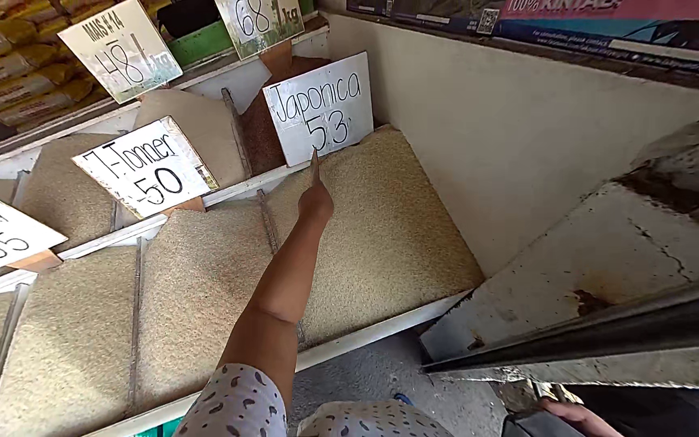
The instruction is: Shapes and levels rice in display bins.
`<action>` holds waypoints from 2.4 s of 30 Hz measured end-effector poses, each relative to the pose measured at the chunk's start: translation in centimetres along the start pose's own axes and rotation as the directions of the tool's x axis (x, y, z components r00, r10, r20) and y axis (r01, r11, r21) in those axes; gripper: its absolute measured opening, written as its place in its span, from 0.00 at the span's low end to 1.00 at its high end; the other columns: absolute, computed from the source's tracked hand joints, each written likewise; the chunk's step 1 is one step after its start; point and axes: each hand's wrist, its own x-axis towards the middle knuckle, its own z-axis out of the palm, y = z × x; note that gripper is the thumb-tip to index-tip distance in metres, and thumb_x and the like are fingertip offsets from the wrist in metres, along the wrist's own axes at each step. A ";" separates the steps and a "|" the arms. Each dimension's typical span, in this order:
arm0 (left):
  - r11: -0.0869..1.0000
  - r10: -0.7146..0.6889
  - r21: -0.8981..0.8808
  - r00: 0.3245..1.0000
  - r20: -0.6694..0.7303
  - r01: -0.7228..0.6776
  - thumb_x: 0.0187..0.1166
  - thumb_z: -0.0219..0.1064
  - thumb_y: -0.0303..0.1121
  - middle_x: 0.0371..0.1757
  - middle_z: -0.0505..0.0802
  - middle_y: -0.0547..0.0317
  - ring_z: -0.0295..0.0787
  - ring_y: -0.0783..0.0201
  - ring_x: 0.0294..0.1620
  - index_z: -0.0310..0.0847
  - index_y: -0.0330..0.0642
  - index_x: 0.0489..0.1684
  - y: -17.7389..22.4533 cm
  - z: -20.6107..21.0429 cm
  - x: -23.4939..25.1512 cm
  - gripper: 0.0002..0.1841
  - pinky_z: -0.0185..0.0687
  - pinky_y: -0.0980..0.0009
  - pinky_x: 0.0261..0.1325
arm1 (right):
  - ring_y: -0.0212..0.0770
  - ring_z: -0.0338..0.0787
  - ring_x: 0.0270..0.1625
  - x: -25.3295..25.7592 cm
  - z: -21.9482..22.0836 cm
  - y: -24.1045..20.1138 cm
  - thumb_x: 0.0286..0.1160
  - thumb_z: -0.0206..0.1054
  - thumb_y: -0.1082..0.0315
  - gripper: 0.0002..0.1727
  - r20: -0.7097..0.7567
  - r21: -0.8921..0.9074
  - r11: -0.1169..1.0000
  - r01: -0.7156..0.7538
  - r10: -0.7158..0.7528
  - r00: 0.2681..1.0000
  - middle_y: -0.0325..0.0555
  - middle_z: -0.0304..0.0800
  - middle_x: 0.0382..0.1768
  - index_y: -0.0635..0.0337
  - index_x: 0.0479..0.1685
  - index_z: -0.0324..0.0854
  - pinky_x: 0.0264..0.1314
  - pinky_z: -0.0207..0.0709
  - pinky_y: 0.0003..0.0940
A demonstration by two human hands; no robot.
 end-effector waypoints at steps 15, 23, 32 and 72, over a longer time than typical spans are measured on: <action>0.959 -0.280 -0.045 0.960 0.009 0.280 0.74 0.70 0.30 0.58 0.90 0.29 0.90 0.32 0.59 0.68 0.32 0.78 -12.6 5.6 -5.4 0.31 0.84 0.33 0.59 | 0.30 0.87 0.63 0.1 -2.7 0.5 0.70 0.60 0.28 0.41 0.073 0.065 0.996 0.053 -0.058 0.996 0.35 0.90 0.64 0.46 0.75 0.80 0.67 0.80 0.27; 0.989 -0.148 0.020 0.989 0.007 0.148 0.79 0.62 0.28 0.56 0.92 0.34 0.94 0.39 0.58 0.57 0.33 0.85 -1.6 3.7 -6.1 0.32 0.88 0.40 0.57 | 0.28 0.86 0.68 1.1 -3.7 1.4 0.72 0.59 0.29 0.40 0.246 0.059 0.998 0.011 -0.025 0.969 0.34 0.88 0.69 0.41 0.81 0.76 0.70 0.80 0.24; 0.926 0.360 -0.084 0.929 -0.085 -0.367 0.92 0.58 0.36 0.46 0.93 0.35 0.93 0.34 0.50 0.76 0.37 0.72 -3.5 0.7 -14.8 0.17 0.85 0.33 0.54 | 0.28 0.86 0.65 0.4 -1.9 2.0 0.73 0.59 0.30 0.40 0.241 0.061 0.997 0.052 -0.066 0.968 0.35 0.88 0.67 0.45 0.78 0.77 0.66 0.81 0.23; 0.700 0.676 0.014 0.669 0.309 -0.714 0.91 0.59 0.38 0.56 0.94 0.37 0.91 0.37 0.61 0.86 0.40 0.64 7.1 14.6 -13.9 0.16 0.83 0.34 0.63 | 0.31 0.88 0.64 -13.5 10.3 7.3 0.76 0.57 0.32 0.39 -0.240 -0.021 0.959 0.282 -0.279 0.930 0.41 0.90 0.65 0.47 0.80 0.75 0.67 0.82 0.26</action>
